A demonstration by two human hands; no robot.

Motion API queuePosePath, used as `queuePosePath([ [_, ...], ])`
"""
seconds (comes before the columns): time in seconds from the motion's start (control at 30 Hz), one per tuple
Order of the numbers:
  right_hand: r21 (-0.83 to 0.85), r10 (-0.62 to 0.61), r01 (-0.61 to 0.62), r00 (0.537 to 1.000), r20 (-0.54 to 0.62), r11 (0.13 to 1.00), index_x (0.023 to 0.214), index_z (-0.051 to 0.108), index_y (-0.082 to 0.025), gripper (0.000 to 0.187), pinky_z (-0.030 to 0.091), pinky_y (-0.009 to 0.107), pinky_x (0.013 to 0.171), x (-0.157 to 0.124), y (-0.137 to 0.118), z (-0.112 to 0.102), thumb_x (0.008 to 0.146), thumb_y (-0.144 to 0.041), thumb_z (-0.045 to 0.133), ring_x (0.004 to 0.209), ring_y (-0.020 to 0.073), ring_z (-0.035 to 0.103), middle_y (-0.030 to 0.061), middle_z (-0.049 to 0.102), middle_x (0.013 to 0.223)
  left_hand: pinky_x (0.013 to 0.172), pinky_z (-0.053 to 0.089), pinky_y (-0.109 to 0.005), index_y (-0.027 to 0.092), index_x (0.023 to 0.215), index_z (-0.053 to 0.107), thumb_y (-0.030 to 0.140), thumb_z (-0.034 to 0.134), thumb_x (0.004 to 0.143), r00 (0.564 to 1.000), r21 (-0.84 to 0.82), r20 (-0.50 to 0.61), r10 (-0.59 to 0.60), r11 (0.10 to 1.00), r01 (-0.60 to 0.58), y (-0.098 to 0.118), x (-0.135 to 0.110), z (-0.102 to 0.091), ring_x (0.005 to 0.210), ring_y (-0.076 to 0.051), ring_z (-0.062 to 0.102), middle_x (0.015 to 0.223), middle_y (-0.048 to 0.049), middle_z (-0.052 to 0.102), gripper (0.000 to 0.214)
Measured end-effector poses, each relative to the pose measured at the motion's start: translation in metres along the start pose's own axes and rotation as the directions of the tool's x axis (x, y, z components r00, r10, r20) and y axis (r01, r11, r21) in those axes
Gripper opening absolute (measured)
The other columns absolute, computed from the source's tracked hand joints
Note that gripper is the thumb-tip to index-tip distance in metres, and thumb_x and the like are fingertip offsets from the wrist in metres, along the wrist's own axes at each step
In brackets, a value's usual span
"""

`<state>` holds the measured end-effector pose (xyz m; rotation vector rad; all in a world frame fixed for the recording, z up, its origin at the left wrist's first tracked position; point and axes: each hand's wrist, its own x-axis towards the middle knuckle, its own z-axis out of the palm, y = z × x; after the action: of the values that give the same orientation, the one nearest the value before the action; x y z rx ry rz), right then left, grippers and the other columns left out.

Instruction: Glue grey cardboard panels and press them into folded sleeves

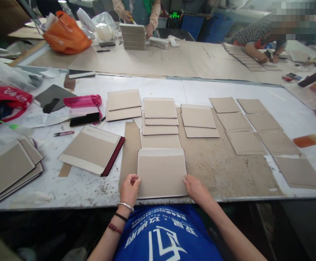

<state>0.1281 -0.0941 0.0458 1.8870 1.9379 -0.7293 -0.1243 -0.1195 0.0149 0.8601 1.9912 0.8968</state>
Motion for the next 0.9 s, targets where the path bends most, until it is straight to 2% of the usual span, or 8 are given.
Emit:
queuePosePath([
  [0.63,0.024,-0.015,0.016,1.0,-0.012,1.0,0.093,0.05,-0.02,0.025,0.037,0.03,0.066,-0.002,0.001,0.0,0.089,-0.03,0.028,0.087,0.0211,0.059,0.0071,0.063,0.097,0.062,0.047,-0.032,0.019,0.066,0.055,0.04,0.057,0.052,0.998,0.054,0.045,-0.033,0.998,0.03,0.008,-0.001,-0.005,0.061,-0.019,0.057,0.06,-0.0015,0.06,0.025],
  [0.9,0.029,0.002,-0.002,1.0,-0.004,1.0,0.096,0.051,-0.02,0.026,0.037,0.029,0.068,-0.003,0.0,0.0,0.09,-0.031,0.028,0.087,0.0195,0.059,0.0077,0.062,0.098,0.061,0.048,-0.032,0.02,0.066,0.055,0.039,0.056,0.053,1.0,0.075,0.027,-0.014,0.997,0.011,0.009,-0.004,-0.004,0.061,-0.019,0.058,0.06,-0.0017,0.06,0.024],
])
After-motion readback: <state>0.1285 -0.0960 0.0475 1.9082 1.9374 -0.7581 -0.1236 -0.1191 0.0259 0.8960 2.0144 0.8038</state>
